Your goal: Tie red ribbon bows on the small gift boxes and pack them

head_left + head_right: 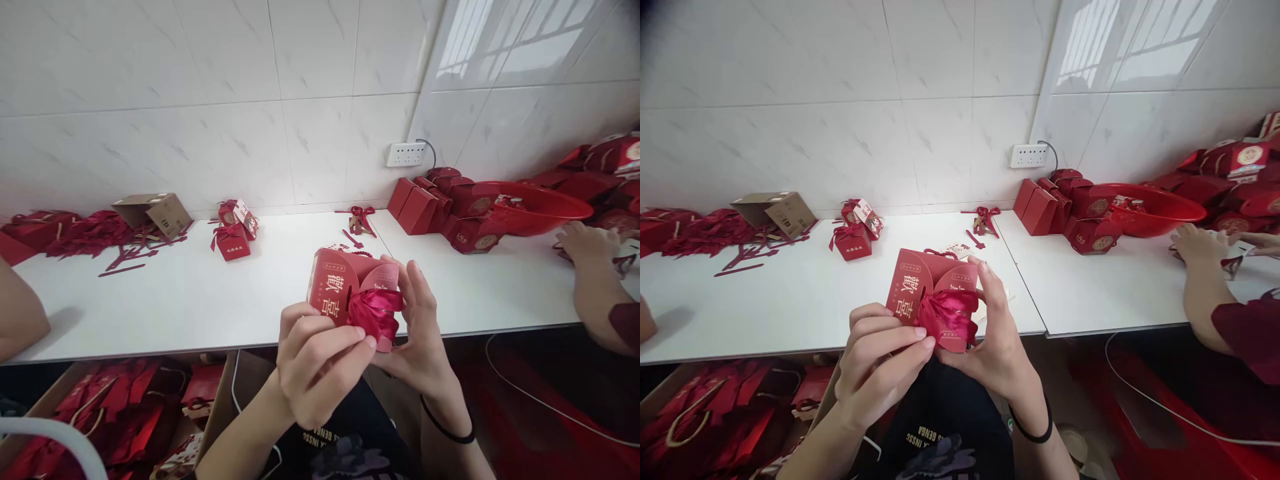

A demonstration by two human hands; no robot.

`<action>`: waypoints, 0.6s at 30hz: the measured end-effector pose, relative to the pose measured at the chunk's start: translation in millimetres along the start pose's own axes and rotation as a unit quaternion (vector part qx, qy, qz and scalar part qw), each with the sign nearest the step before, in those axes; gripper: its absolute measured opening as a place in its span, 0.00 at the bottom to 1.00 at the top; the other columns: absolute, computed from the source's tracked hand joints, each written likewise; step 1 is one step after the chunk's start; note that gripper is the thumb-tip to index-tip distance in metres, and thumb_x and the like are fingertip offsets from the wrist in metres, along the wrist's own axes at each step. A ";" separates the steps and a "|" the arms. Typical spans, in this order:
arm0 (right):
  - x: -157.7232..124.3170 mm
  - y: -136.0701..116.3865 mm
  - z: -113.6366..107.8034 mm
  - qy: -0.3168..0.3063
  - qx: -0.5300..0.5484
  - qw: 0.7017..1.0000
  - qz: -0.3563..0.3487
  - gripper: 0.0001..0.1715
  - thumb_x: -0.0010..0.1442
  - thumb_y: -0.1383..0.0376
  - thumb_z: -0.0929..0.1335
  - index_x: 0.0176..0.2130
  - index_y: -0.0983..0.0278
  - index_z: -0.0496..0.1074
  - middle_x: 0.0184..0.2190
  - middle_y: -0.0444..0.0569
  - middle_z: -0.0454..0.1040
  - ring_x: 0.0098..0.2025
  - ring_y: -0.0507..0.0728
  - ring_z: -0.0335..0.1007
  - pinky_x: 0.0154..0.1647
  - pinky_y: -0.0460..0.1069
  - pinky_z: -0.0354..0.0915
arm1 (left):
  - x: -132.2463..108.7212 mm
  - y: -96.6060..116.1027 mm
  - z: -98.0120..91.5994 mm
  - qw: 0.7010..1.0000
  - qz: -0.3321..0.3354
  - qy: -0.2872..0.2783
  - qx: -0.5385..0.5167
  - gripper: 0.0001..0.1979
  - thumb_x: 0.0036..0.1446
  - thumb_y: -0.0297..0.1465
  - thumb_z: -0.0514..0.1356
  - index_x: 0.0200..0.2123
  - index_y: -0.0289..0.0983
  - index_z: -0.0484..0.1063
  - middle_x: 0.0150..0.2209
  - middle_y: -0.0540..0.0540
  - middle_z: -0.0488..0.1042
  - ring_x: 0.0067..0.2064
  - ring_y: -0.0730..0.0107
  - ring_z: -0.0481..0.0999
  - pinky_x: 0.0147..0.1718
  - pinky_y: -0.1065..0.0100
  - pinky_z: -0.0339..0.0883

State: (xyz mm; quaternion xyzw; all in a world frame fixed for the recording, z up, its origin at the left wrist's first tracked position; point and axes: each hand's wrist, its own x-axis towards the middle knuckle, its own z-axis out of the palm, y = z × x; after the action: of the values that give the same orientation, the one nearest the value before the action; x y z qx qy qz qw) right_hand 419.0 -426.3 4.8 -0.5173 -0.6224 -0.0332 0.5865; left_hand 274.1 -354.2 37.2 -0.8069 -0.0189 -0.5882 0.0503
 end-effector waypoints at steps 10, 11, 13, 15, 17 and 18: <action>-4.7 1.2 -1.4 0.006 0.031 0.999 -0.004 0.60 0.51 0.59 0.73 0.65 0.56 0.32 0.64 0.56 0.47 0.64 0.67 0.47 0.55 0.65 0.62 | 5.2 12.5 -0.2 1.000 -0.015 0.024 -0.005 0.05 0.52 0.21 0.61 0.33 0.35 0.73 0.32 0.47 0.74 0.32 0.72 0.70 0.33 0.64 0.67; -4.6 1.1 -1.6 0.005 0.031 1.000 -0.005 0.59 0.51 0.59 0.73 0.65 0.56 0.32 0.64 0.56 0.47 0.64 0.67 0.47 0.55 0.65 0.62 | 5.3 11.5 0.1 1.000 -0.014 0.023 -0.005 0.05 0.52 0.21 0.61 0.33 0.34 0.72 0.32 0.47 0.74 0.32 0.72 0.70 0.33 0.64 0.67; -4.6 1.3 -1.9 0.002 0.030 1.000 -0.005 0.59 0.52 0.58 0.73 0.65 0.55 0.32 0.64 0.56 0.48 0.64 0.67 0.47 0.55 0.64 0.63 | 5.9 9.8 0.6 1.000 -0.011 0.023 -0.006 0.05 0.51 0.21 0.61 0.33 0.34 0.72 0.32 0.47 0.74 0.32 0.72 0.70 0.32 0.65 0.67; -4.8 1.5 -1.9 0.000 0.027 1.000 -0.001 0.58 0.52 0.58 0.72 0.65 0.55 0.32 0.64 0.56 0.47 0.64 0.67 0.47 0.55 0.64 0.63 | 6.3 9.8 1.0 1.000 -0.014 0.024 -0.008 0.05 0.51 0.20 0.61 0.33 0.33 0.72 0.32 0.47 0.74 0.33 0.72 0.70 0.32 0.65 0.67; -5.1 1.3 -1.7 0.001 0.023 1.000 0.005 0.58 0.52 0.57 0.72 0.65 0.55 0.31 0.64 0.56 0.47 0.63 0.67 0.47 0.54 0.64 0.64 | 6.2 11.4 1.0 0.999 -0.016 0.026 -0.010 0.05 0.51 0.20 0.61 0.33 0.33 0.73 0.33 0.47 0.74 0.33 0.72 0.70 0.31 0.64 0.67; -5.2 1.1 -1.6 0.001 0.020 1.000 0.008 0.58 0.52 0.57 0.72 0.65 0.55 0.31 0.64 0.56 0.47 0.63 0.67 0.48 0.54 0.64 0.64 | 6.0 12.3 1.0 0.999 -0.018 0.026 -0.012 0.06 0.51 0.20 0.61 0.33 0.33 0.73 0.33 0.47 0.74 0.33 0.72 0.70 0.32 0.64 0.67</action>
State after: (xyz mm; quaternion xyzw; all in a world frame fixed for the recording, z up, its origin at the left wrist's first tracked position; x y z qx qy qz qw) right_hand 419.6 -430.0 0.7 -0.5100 -0.6187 -0.0165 0.5974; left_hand 278.0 -366.5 41.8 -0.7916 -0.0251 -0.6097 0.0307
